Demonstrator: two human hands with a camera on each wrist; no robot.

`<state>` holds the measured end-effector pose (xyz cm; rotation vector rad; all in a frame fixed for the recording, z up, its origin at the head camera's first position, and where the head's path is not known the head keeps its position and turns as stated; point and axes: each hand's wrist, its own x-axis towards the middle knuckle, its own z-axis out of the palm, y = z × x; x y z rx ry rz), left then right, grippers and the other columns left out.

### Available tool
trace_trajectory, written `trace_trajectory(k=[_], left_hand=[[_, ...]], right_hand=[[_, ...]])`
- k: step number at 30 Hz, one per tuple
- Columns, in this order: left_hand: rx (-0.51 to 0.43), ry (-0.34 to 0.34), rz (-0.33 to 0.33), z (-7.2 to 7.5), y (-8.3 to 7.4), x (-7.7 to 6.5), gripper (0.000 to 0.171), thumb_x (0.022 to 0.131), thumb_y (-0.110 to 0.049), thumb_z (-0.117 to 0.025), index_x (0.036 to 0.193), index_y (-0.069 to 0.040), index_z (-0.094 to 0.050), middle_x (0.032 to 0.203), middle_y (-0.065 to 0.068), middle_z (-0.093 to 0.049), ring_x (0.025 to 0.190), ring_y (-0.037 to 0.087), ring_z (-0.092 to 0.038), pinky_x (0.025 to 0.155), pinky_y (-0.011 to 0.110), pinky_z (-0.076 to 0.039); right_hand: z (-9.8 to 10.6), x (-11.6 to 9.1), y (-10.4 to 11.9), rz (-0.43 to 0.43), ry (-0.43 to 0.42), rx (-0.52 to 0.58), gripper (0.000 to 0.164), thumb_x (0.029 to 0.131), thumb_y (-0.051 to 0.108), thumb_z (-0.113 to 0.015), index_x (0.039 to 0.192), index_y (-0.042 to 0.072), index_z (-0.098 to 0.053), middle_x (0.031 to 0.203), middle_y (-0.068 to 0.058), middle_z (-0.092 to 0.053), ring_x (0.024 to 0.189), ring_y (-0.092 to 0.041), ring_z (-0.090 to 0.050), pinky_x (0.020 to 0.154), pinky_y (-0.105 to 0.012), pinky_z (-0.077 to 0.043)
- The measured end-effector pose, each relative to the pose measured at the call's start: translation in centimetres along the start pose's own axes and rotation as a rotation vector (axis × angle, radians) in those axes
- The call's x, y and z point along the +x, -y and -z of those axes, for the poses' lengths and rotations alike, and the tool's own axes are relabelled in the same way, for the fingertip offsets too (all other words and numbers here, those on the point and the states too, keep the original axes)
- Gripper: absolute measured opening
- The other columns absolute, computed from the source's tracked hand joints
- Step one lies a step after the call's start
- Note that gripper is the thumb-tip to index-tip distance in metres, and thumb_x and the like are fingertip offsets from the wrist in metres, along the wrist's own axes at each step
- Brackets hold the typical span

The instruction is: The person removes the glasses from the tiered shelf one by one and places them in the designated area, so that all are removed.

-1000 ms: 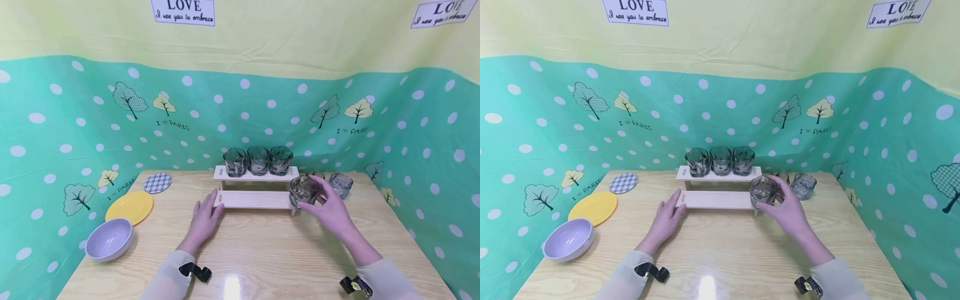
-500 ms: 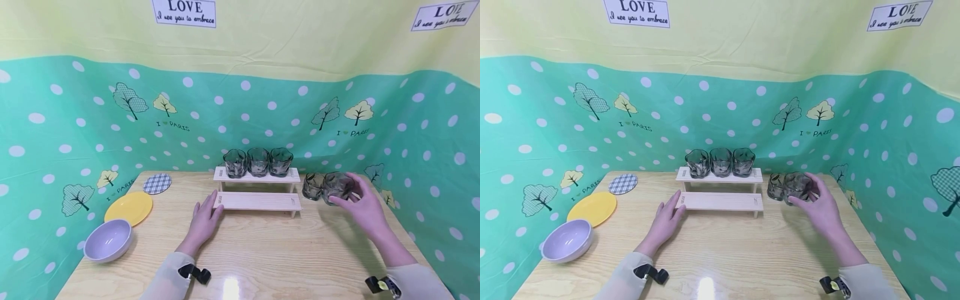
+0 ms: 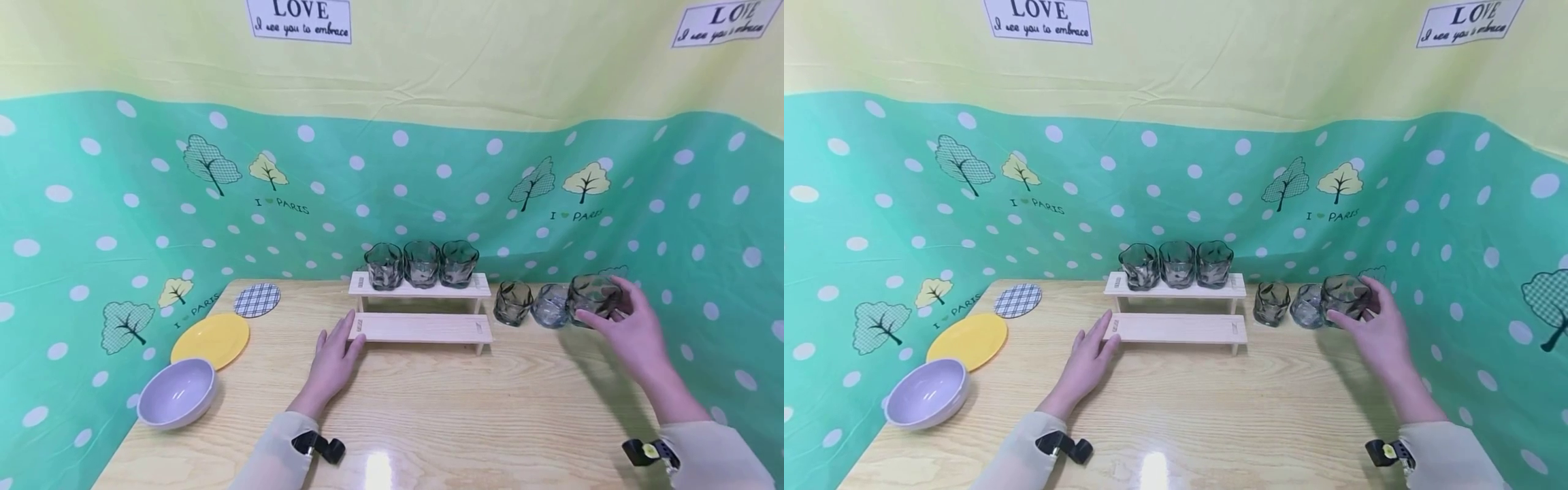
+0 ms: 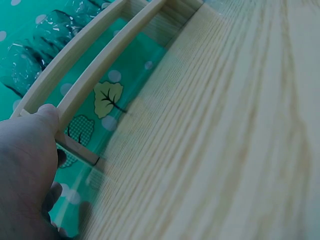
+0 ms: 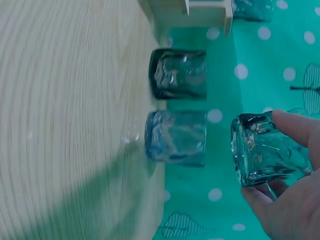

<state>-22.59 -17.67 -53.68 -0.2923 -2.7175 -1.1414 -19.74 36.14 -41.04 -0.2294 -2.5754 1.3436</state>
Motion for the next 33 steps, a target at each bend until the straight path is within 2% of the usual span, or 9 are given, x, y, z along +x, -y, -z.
trace_trajectory(k=[2, 9, 15, 22, 33], left_hand=[[0.002, -0.001, -0.001, 0.0, 0.0, 0.0, 0.069, 0.118, -0.04, -0.053, 0.175, -0.008, -0.029, 0.176, 0.016, -0.036, 0.163, 0.039, -0.032, 0.134, 0.065, -0.002], [-0.004, 0.001, 0.006, 0.1, 0.0, 0.0, 0.071, 0.118, -0.043, -0.052, 0.175, -0.009, -0.028, 0.177, 0.017, -0.035, 0.164, 0.04, -0.03, 0.134, 0.065, -0.002], [0.001, 0.003, 0.008, 0.0, 0.1, 0.0, 0.071, 0.118, -0.043, -0.052, 0.175, -0.009, -0.028, 0.177, 0.017, -0.035, 0.164, 0.04, -0.03, 0.134, 0.065, -0.002], [-0.002, 0.013, 0.012, 0.1, 0.0, 0.0, 0.07, 0.118, -0.041, -0.052, 0.176, -0.011, -0.027, 0.177, 0.016, -0.035, 0.164, 0.039, -0.03, 0.135, 0.064, -0.001], [-0.001, 0.005, 0.007, 0.2, -0.2, -0.1, 0.069, 0.118, -0.038, -0.055, 0.175, -0.007, -0.03, 0.176, 0.018, -0.036, 0.163, 0.041, -0.032, 0.134, 0.065, -0.002]], right_hand=[[0.4, 0.4, -0.4, -0.018, -0.01, -0.012, 0.115, 0.097, 0.044, -0.088, 0.179, 0.014, -0.012, 0.17, -0.037, -0.03, 0.149, -0.066, -0.038, 0.118, -0.075, -0.036], [1.3, 1.4, -1.6, -0.061, -0.036, -0.036, 0.119, 0.098, 0.047, -0.086, 0.179, 0.014, -0.004, 0.172, -0.039, -0.025, 0.147, -0.068, -0.038, 0.116, -0.079, -0.037], [1.3, 2.1, -2.4, -0.072, -0.056, -0.078, 0.115, 0.101, 0.044, -0.084, 0.178, 0.01, -0.006, 0.172, -0.04, -0.022, 0.145, -0.069, -0.037, 0.115, -0.081, -0.036], [1.3, 3.0, -3.6, -0.107, -0.063, -0.067, 0.111, 0.103, 0.043, -0.081, 0.178, 0.01, -0.006, 0.179, -0.033, -0.01, 0.158, -0.065, -0.017, 0.124, -0.08, -0.022], [0.7, 4.3, -5.4, -0.095, -0.075, -0.08, 0.11, 0.104, 0.038, -0.081, 0.176, 0.001, -0.007, 0.179, -0.033, -0.004, 0.16, -0.063, -0.012, 0.128, -0.076, -0.016]])
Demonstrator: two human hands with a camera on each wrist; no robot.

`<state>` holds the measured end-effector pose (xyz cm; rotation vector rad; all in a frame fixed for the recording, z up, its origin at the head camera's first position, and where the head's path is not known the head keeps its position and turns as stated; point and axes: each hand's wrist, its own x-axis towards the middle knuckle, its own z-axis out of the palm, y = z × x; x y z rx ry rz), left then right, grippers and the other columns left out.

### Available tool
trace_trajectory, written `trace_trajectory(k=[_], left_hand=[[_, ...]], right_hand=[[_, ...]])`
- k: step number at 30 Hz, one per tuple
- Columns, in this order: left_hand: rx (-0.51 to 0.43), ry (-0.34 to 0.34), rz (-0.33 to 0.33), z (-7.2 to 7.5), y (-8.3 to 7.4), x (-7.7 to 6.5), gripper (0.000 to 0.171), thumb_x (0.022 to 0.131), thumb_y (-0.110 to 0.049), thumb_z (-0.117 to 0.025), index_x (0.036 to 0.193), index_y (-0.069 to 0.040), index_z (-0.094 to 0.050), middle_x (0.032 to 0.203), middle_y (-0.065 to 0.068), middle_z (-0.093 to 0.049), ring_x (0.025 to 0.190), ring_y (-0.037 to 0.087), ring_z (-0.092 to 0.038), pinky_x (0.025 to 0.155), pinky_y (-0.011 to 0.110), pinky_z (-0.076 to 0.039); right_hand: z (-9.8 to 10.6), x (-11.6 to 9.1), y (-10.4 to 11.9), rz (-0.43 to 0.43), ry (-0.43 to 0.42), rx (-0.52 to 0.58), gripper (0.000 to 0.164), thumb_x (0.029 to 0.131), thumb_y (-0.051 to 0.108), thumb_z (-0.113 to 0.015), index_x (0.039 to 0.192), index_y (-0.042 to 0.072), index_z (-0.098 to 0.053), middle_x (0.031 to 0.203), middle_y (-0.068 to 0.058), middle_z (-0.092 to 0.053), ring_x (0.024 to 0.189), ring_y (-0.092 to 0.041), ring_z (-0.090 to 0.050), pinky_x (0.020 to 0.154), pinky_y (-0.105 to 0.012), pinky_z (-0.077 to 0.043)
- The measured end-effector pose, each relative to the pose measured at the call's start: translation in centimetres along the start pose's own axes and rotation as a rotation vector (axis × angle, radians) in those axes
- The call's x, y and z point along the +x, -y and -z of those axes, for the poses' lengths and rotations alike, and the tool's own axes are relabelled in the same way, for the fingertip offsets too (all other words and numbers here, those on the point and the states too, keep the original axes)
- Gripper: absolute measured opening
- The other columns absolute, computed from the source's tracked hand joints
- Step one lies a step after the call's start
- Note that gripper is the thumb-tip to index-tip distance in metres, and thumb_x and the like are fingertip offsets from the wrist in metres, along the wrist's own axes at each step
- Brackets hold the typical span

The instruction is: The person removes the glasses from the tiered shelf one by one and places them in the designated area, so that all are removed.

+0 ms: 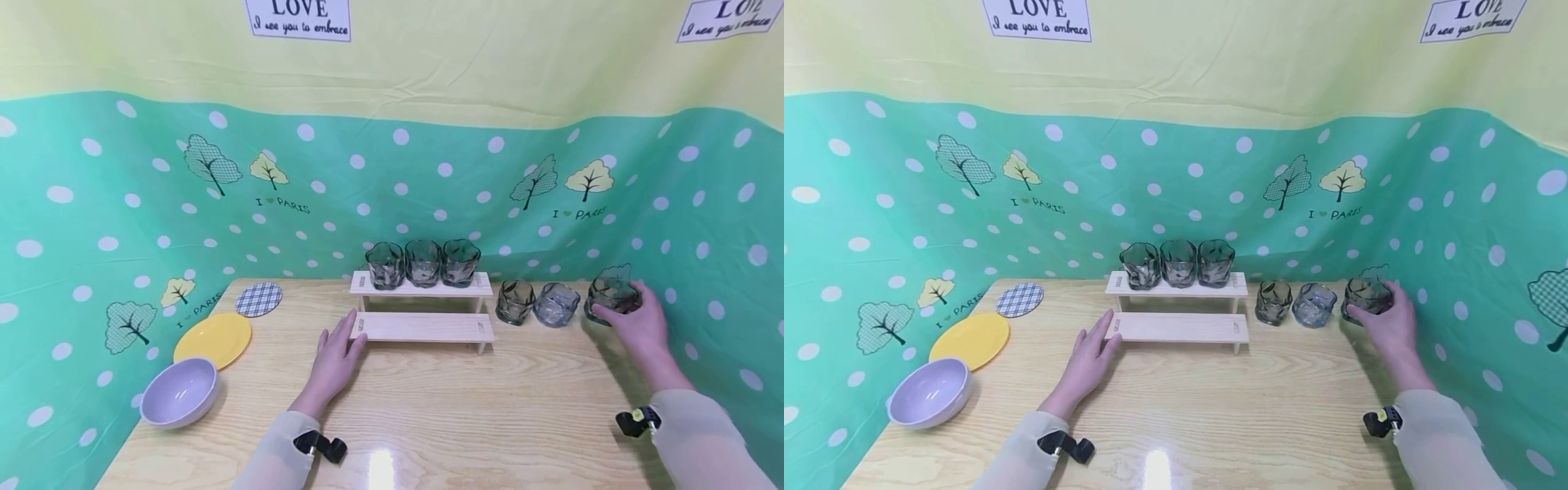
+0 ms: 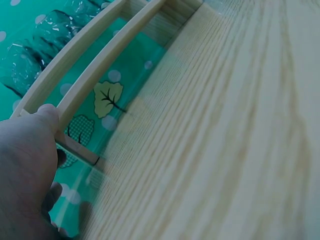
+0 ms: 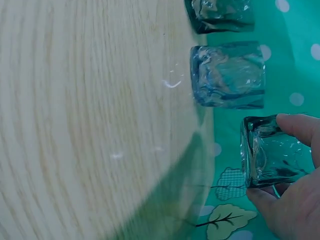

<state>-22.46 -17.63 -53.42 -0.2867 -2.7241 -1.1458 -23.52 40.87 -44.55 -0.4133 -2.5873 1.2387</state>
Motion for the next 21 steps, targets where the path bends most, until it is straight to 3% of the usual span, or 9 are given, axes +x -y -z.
trace_trajectory(k=[8, 13, 21], left_hand=[[0.0, -0.001, -0.004, -0.1, 0.1, 0.0, 0.07, 0.118, -0.039, -0.054, 0.175, -0.006, -0.029, 0.176, 0.017, -0.036, 0.163, 0.04, -0.032, 0.134, 0.066, -0.002], [0.003, -0.007, -0.005, -0.1, 0.2, 0.0, 0.07, 0.118, -0.04, -0.054, 0.175, -0.006, -0.029, 0.176, 0.017, -0.036, 0.163, 0.04, -0.032, 0.134, 0.066, -0.002], [0.004, -0.015, -0.015, -0.2, 0.2, -0.1, 0.07, 0.117, -0.04, -0.055, 0.174, -0.007, -0.03, 0.176, 0.017, -0.037, 0.162, 0.041, -0.033, 0.134, 0.067, -0.003]], right_hand=[[-0.4, 0.9, -1.4, -0.032, 0.01, 0.017, 0.109, 0.104, 0.036, -0.08, 0.175, -0.002, -0.005, 0.18, -0.031, 0.003, 0.161, -0.062, -0.006, 0.129, -0.075, -0.014], [-0.9, 1.3, -1.9, -0.059, 0.018, 0.039, 0.109, 0.104, 0.034, -0.08, 0.174, -0.003, -0.006, 0.176, -0.039, -0.011, 0.158, -0.065, -0.017, 0.127, -0.077, -0.021], [-1.8, 1.7, -2.7, -0.094, 0.011, 0.001, 0.108, 0.102, 0.031, -0.081, 0.174, -0.004, -0.008, 0.171, -0.043, -0.021, 0.153, -0.066, -0.026, 0.124, -0.076, -0.028]])
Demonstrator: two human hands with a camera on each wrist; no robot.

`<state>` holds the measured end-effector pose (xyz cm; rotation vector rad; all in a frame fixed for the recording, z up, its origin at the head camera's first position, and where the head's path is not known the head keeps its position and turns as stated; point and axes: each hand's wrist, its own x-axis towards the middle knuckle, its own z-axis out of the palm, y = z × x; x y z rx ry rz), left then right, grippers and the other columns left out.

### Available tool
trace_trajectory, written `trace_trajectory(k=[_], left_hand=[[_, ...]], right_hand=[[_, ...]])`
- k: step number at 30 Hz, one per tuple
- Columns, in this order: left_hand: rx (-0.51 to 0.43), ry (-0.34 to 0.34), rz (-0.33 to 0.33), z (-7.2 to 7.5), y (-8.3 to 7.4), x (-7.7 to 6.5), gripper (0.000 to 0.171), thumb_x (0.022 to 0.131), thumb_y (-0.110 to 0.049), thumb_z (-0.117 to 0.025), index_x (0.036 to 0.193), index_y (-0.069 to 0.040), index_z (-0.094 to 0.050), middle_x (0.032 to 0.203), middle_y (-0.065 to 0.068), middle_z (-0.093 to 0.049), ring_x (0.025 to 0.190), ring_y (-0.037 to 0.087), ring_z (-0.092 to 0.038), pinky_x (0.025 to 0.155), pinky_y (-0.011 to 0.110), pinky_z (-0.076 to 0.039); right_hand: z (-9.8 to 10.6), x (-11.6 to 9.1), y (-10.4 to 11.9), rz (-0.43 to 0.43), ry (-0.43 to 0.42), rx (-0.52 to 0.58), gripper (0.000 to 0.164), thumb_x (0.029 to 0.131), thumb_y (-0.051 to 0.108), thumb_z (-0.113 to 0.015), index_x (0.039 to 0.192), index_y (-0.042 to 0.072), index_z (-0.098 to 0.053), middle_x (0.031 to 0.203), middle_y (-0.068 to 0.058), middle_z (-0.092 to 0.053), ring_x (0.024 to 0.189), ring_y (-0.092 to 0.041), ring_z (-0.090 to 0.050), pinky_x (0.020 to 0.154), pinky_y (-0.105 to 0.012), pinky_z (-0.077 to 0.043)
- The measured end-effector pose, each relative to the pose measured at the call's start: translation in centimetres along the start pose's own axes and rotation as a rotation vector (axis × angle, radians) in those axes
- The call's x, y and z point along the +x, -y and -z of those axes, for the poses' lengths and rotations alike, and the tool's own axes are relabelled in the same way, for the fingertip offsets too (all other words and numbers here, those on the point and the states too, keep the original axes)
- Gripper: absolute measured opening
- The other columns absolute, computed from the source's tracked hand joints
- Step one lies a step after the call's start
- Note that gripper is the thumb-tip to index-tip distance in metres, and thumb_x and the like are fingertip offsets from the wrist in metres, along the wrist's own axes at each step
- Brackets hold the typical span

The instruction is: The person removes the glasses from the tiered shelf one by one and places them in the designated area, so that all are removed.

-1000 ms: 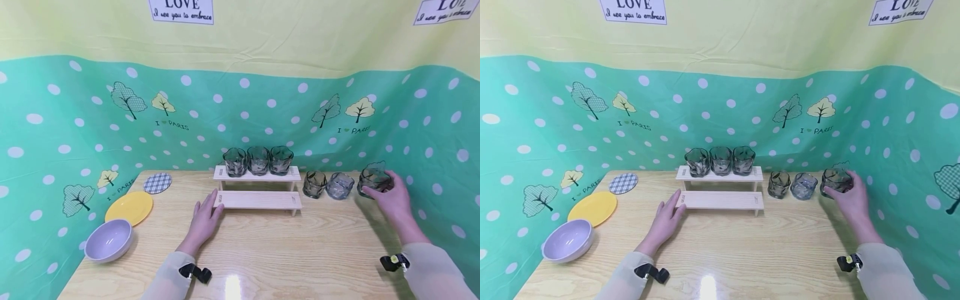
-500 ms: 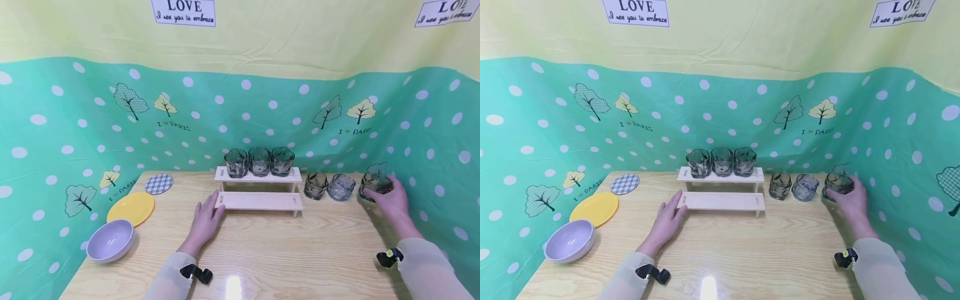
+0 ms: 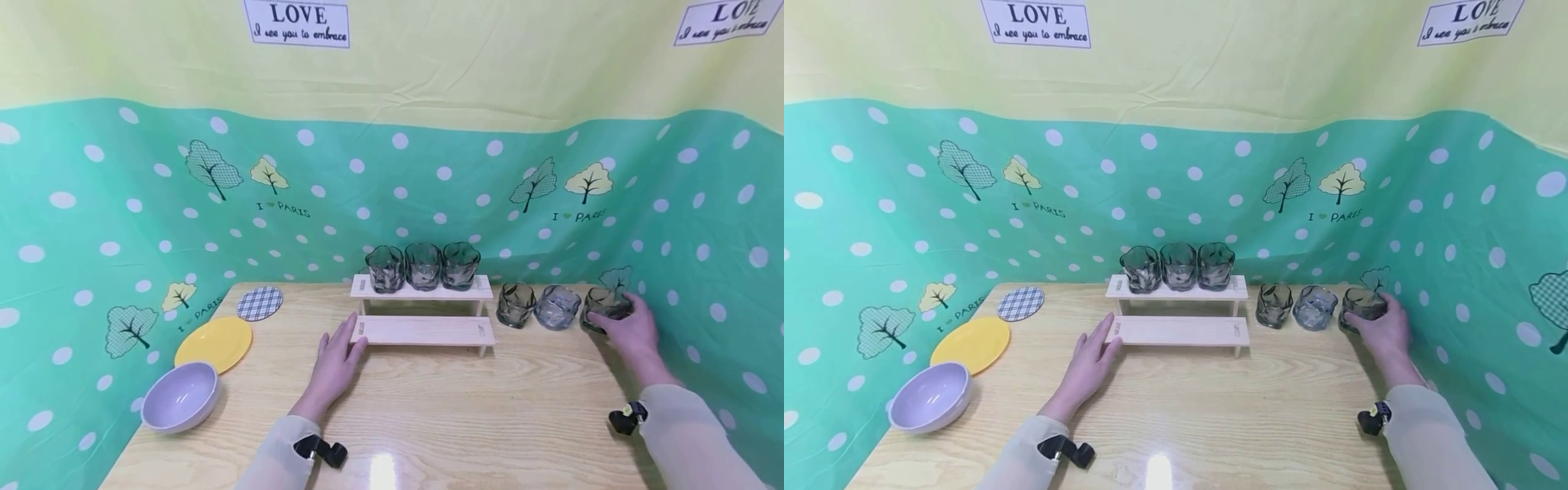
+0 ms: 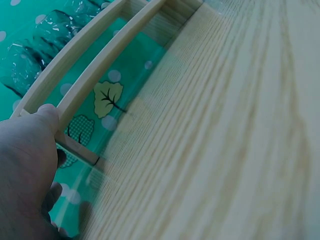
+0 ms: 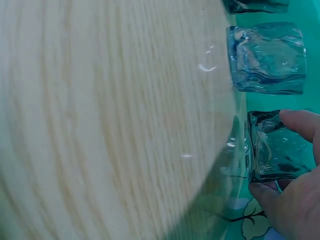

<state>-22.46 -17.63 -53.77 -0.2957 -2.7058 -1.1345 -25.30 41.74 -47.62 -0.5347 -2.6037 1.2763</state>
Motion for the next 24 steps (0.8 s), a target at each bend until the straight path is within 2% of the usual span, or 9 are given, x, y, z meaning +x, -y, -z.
trace_trajectory(k=[5, 12, 24], left_hand=[[0.001, 0.0, 0.001, -0.1, 0.1, -0.1, 0.071, 0.117, -0.04, -0.055, 0.174, -0.007, -0.031, 0.176, 0.018, -0.037, 0.162, 0.042, -0.033, 0.134, 0.067, -0.003], [-0.002, 0.0, 0.007, -0.2, 0.1, 0.0, 0.071, 0.117, -0.04, -0.056, 0.175, -0.008, -0.03, 0.176, 0.016, -0.037, 0.163, 0.041, -0.033, 0.134, 0.066, -0.002], [-0.002, 0.0, 0.005, -0.1, 0.2, 0.0, 0.071, 0.118, -0.041, -0.054, 0.176, -0.011, -0.029, 0.176, 0.016, -0.036, 0.163, 0.041, -0.032, 0.134, 0.066, -0.003]], right_hand=[[-0.6, 0.4, -0.4, -0.025, -0.012, -0.027, 0.108, 0.102, 0.031, -0.082, 0.174, -0.003, -0.009, 0.173, -0.04, -0.021, 0.154, -0.065, -0.026, 0.124, -0.076, -0.028], [-1.4, 0.7, -0.7, 0.029, -0.027, -0.009, 0.108, 0.101, 0.026, -0.083, 0.172, -0.007, -0.008, 0.171, -0.043, -0.02, 0.155, -0.063, -0.024, 0.126, -0.074, -0.026], [-1.6, 0.6, -0.9, 0.081, -0.031, -0.071, 0.106, 0.101, 0.025, -0.082, 0.172, -0.008, -0.01, 0.167, -0.046, -0.024, 0.152, -0.066, -0.026, 0.122, -0.077, -0.027]])
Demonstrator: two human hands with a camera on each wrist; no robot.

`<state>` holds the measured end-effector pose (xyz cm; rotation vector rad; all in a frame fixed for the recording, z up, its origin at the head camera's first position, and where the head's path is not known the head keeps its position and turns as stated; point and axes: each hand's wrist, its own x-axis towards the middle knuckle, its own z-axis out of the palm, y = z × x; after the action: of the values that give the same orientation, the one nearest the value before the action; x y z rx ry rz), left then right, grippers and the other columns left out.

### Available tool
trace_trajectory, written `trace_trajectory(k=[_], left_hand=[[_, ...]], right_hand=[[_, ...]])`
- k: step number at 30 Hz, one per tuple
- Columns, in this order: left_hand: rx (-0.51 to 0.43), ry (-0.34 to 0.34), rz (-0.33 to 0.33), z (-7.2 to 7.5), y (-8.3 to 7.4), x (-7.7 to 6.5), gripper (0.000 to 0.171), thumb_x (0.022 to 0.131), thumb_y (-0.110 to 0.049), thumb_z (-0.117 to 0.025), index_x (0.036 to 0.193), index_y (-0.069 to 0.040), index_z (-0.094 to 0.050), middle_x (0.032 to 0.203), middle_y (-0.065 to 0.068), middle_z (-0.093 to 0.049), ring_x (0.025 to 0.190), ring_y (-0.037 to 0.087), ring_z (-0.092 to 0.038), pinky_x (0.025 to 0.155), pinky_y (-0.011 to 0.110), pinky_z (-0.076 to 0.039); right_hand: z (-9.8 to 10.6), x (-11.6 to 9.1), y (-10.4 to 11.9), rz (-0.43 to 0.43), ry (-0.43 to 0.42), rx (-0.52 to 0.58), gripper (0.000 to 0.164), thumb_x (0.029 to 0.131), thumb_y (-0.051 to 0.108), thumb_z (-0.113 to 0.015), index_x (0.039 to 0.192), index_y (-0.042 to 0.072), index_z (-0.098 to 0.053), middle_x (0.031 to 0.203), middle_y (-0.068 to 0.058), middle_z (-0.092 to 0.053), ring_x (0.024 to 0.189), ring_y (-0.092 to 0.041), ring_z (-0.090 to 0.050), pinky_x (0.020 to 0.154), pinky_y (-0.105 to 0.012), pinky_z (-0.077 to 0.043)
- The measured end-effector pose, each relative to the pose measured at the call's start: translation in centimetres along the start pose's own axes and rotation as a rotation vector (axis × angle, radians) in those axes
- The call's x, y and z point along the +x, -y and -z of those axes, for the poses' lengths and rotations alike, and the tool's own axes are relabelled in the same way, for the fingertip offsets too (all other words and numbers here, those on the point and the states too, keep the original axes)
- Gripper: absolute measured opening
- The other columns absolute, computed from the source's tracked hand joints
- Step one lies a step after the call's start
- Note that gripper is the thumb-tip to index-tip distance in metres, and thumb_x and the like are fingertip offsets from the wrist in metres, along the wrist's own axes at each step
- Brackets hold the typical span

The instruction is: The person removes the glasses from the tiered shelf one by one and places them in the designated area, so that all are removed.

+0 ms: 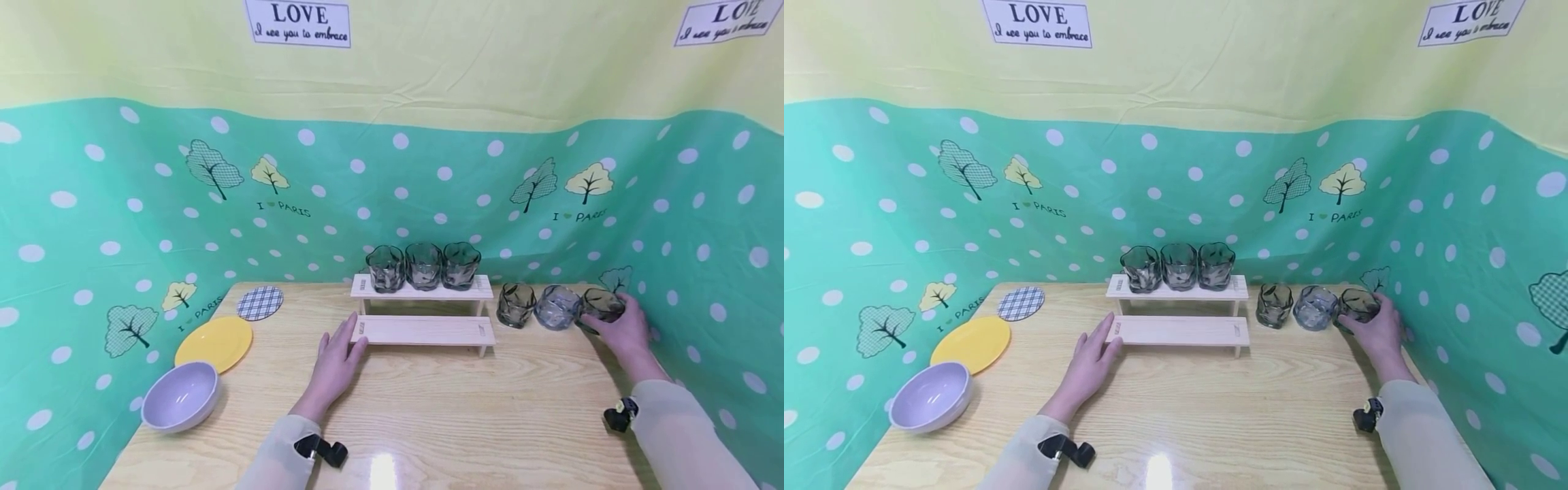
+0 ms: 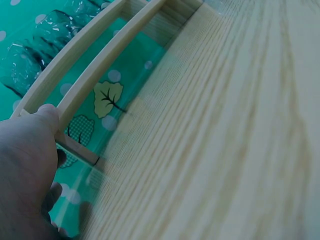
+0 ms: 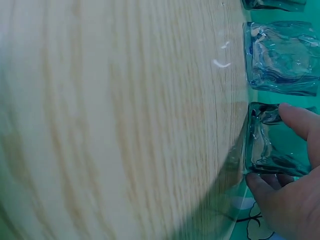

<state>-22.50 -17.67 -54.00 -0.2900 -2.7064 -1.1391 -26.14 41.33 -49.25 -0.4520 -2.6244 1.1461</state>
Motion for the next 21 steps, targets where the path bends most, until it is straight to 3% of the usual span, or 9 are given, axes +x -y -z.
trace_trajectory(k=[4, 12, 21], left_hand=[[0.002, 0.004, 0.001, 0.0, 0.0, 0.0, 0.071, 0.117, -0.041, -0.054, 0.176, -0.011, -0.028, 0.176, 0.016, -0.036, 0.163, 0.04, -0.032, 0.134, 0.066, -0.003], [-0.005, 0.003, -0.001, 0.0, -0.2, 0.0, 0.07, 0.118, -0.039, -0.054, 0.175, -0.009, -0.029, 0.176, 0.016, -0.038, 0.163, 0.039, -0.033, 0.134, 0.066, -0.003], [-0.006, 0.008, 0.005, 0.2, -0.3, 0.0, 0.07, 0.118, -0.04, -0.053, 0.175, -0.008, -0.029, 0.176, 0.017, -0.036, 0.163, 0.039, -0.032, 0.134, 0.065, -0.002]], right_hand=[[0.0, 0.0, -0.1, 0.026, -0.006, -0.014, 0.108, 0.101, 0.025, -0.084, 0.172, -0.008, -0.01, 0.165, -0.047, -0.026, 0.151, -0.067, -0.027, 0.121, -0.078, -0.028], [0.4, -0.2, 0.4, 0.016, 0.01, 0.018, 0.111, 0.101, 0.025, -0.083, 0.173, -0.004, -0.005, 0.171, -0.046, -0.012, 0.156, -0.067, -0.015, 0.124, -0.08, -0.021], [1.1, -0.2, 1.2, 0.047, 0.036, 0.018, 0.116, 0.101, 0.033, -0.085, 0.175, 0.0, -0.003, 0.175, -0.041, -0.009, 0.158, -0.067, -0.012, 0.121, -0.086, -0.016]])
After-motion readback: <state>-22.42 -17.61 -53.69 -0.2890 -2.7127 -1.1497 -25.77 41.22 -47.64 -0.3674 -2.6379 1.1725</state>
